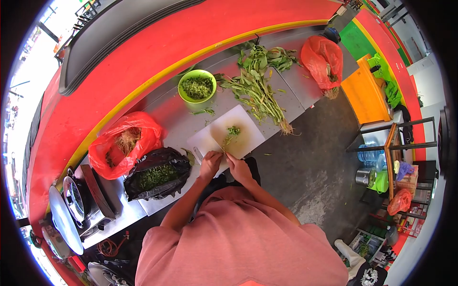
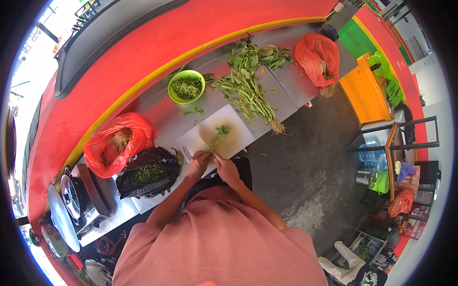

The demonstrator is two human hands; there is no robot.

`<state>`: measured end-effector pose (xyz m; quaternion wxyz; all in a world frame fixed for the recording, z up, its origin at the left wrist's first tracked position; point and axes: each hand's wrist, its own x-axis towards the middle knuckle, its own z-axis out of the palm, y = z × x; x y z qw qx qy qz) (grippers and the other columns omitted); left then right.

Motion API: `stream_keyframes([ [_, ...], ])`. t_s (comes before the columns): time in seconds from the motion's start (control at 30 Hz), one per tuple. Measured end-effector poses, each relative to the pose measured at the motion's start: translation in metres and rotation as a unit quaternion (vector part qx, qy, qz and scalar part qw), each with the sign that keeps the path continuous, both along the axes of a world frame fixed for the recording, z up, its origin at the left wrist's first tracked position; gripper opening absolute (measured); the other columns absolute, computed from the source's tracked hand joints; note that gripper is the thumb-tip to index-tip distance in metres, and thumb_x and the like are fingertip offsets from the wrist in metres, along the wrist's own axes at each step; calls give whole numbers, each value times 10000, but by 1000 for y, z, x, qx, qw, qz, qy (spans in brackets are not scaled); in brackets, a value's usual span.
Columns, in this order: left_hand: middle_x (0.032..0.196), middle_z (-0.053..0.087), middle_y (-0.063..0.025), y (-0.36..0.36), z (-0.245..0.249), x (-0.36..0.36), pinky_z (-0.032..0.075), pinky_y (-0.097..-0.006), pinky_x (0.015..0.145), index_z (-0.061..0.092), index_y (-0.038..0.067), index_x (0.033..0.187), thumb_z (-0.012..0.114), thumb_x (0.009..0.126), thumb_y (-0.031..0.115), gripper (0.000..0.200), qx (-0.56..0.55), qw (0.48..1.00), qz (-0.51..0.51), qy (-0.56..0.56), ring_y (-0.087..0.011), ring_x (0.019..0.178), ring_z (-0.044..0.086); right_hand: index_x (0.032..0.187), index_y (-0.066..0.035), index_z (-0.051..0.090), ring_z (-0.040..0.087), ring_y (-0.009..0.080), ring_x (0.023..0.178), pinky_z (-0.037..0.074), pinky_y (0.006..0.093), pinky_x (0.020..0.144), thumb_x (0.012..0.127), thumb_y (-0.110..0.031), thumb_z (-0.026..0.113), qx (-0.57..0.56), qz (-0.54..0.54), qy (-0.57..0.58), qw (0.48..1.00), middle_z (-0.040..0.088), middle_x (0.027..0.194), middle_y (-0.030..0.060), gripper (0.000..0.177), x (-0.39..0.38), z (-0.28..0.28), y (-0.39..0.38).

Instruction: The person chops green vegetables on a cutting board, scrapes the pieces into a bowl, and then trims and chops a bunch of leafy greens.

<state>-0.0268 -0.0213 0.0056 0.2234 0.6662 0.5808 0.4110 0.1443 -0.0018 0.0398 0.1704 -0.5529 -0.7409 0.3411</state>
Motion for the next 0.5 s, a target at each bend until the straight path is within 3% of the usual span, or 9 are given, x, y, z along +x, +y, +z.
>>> stream_keyframes([
  [0.5,967,651,-132,0,0,1,530,-435,824,704,23,1004,678,818,-1,189,10,1000,10,5,-352,920,640,1296,-149,652,674,437,789,549,508,673,997,-274,572,-17,5,16,1000,692,881,239,334,4,0,-1],
])
